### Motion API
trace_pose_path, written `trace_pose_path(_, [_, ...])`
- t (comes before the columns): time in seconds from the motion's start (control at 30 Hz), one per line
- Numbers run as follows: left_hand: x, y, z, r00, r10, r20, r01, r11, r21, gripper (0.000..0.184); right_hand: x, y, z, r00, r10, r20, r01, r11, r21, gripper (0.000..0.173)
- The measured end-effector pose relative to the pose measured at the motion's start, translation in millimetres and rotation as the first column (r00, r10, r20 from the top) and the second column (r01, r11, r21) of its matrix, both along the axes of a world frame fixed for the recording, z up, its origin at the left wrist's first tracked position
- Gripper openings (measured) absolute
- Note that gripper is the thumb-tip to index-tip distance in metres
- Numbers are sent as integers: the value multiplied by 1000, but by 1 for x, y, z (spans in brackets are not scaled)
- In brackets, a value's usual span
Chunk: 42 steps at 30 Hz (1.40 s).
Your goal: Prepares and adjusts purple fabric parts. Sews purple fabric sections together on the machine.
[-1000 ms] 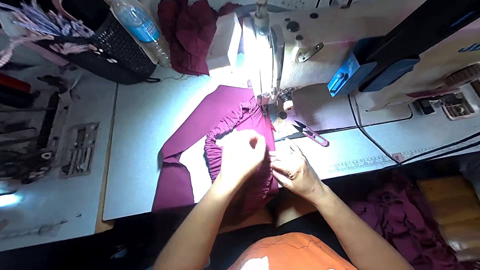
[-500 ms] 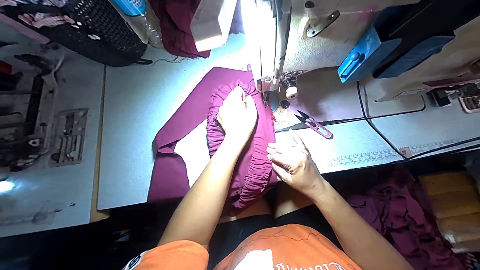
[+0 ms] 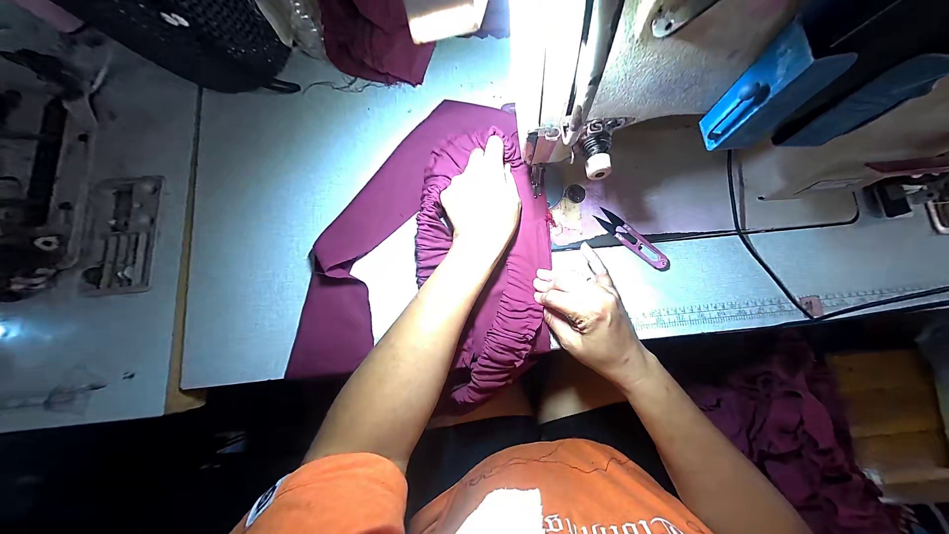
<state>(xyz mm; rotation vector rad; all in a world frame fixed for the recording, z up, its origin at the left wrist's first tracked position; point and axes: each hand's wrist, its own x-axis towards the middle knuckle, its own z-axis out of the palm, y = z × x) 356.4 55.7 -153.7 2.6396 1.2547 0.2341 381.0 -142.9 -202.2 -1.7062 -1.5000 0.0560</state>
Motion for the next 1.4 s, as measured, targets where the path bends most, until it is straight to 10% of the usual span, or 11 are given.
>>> trace_pose_path(0.93, [37, 45, 10, 1000, -25, 11, 26, 995, -97, 42, 48, 58, 4, 999, -43, -13, 43, 999, 33, 20])
trace_pose_path(1.13, [-39, -16, 29, 975, -206, 78, 204, 978, 31, 52, 48, 63, 2, 998, -65, 4, 65, 996, 58, 20])
trace_pose_path(1.3, [-127, -104, -10, 912, -353, 207, 291, 915, 280, 26, 42, 55, -1, 995, -84, 60, 83, 996, 23, 21])
trace_pose_path(1.4, [-160, -118, -21, 953, -268, 144, 226, 940, 254, 49, 20, 47, 3, 982, -102, 158, 107, 994, -23, 25])
